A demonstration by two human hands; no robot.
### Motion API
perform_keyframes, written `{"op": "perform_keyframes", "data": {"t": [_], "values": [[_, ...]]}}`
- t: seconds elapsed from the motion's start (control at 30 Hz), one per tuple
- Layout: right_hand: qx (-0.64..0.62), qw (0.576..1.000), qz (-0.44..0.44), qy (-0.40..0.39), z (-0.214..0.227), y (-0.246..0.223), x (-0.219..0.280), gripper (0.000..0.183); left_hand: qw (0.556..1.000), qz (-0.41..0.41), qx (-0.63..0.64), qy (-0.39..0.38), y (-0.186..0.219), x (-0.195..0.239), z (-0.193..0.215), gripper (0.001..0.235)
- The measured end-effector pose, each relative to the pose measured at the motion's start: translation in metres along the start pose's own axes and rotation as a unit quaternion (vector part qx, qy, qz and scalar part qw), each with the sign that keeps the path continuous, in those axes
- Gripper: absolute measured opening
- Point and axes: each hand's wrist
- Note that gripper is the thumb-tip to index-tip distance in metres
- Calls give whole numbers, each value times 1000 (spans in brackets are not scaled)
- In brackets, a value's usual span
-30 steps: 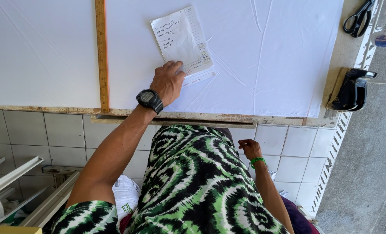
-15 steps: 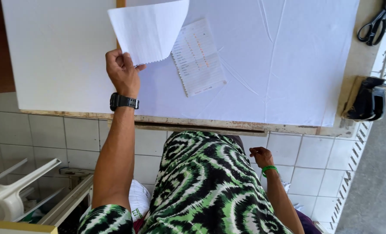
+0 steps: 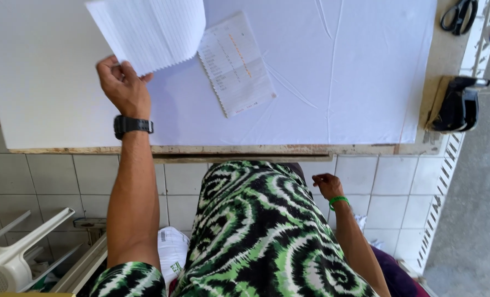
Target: The person uses a wooden ruler and a red marker to draw lines on a large white sheet of paper. They then open a drawer, retrieve a notebook, and flip through its pages while standing at the table.
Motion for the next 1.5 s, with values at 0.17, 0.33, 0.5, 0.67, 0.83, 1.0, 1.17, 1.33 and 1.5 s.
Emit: {"op": "perform_keyframes", "data": {"t": [0.17, 0.33, 0.5, 0.67, 0.83, 1.0, 1.17, 1.33, 1.5], "values": [[17, 1000, -6, 1, -4, -6, 2, 42, 1000, 4, 1, 2, 6, -12, 3, 22], [0, 1000, -6, 9, -6, 2, 0, 40, 1000, -1, -23, -7, -2, -15, 3, 38], [-27, 1000, -3, 12, -7, -1, -1, 39, 999, -32, -26, -15, -5, -19, 3, 65], [0, 1000, -9, 7, -7, -2, -5, 39, 996, -41, -75, 5, -4, -24, 0, 30], [-5, 1000, -6, 8, -6, -6, -3, 40, 986, -64, -153, -3, -35, -24, 2, 34], [1, 1000, 4, 9, -8, 5, -16, 40, 901, -207, -381, -21, -16, 14, -40, 63], [46, 997, 46, 29, -13, 22, -34, 42, 807, -375, -350, -294, -36, 113, -120, 29], [33, 999, 14, 24, -4, 18, -33, 44, 771, -337, -424, -335, -40, 137, -134, 26], [44, 999, -1, 16, -8, 22, -32, 42, 751, -371, -442, -321, -50, 145, -132, 19]]}}
Point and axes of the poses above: each hand's wrist, its own x-axis away from the middle knuckle, its own z-axis out of the back of the hand, y = z × x, and after that the axes turned 10 degrees about -y, right-handed
